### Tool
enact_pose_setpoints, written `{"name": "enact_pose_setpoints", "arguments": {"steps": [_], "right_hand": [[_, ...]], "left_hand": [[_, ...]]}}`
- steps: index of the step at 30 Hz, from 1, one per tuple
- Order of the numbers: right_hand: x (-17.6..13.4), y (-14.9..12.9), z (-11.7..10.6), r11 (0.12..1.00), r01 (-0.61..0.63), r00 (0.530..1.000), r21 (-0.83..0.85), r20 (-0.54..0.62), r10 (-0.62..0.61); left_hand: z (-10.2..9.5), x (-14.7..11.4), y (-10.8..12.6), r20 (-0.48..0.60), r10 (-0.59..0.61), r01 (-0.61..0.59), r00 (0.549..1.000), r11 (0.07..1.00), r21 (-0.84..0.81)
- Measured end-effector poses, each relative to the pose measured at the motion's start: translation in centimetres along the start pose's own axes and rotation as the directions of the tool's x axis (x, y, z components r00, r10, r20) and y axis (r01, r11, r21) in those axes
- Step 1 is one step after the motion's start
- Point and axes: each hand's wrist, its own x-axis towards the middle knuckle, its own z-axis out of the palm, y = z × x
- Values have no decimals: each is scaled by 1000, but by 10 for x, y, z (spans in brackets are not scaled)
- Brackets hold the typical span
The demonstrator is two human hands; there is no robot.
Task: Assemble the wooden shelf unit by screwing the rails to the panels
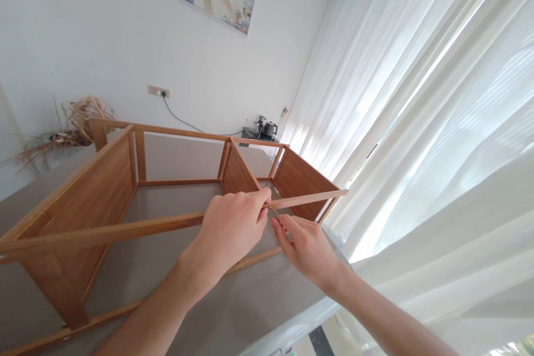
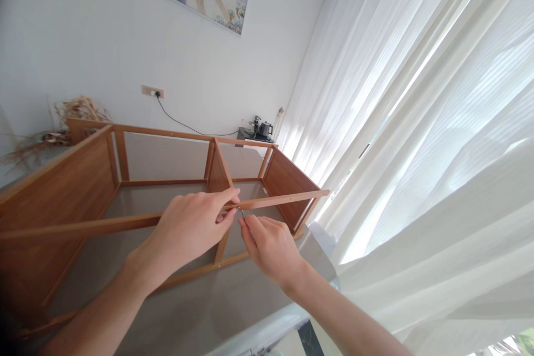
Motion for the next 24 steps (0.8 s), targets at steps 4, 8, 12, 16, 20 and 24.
{"name": "enact_pose_setpoints", "arguments": {"steps": [4, 8, 12, 16, 20, 24], "right_hand": [[8, 3, -3, 999, 41, 999, -4, 29, -41], [11, 1, -4, 998, 53, 998, -14, 37, -53], [12, 0, -7, 997, 62, 995, -40, 78, -59], [16, -1, -14, 991, 93, 989, -98, 123, -81], [21, -1, -24, 965, 148, 978, -214, 174, -111], [25, 0, -29, 926, 229, 960, -301, 227, -164]], "left_hand": [[0, 0, 0, 7, -6, 6, 1000, 1000, -3], [0, -1, 1, 6, -9, 9, 1000, 1000, -1], [0, 0, 2, 1, -15, 15, 1000, 1000, 9], [-1, 1, 3, 4, -14, 14, 1000, 1000, 8], [-1, 0, 3, 1, -10, 10, 1000, 1000, 14], [-2, -1, 4, -4, -5, 5, 1000, 1000, 14]]}}
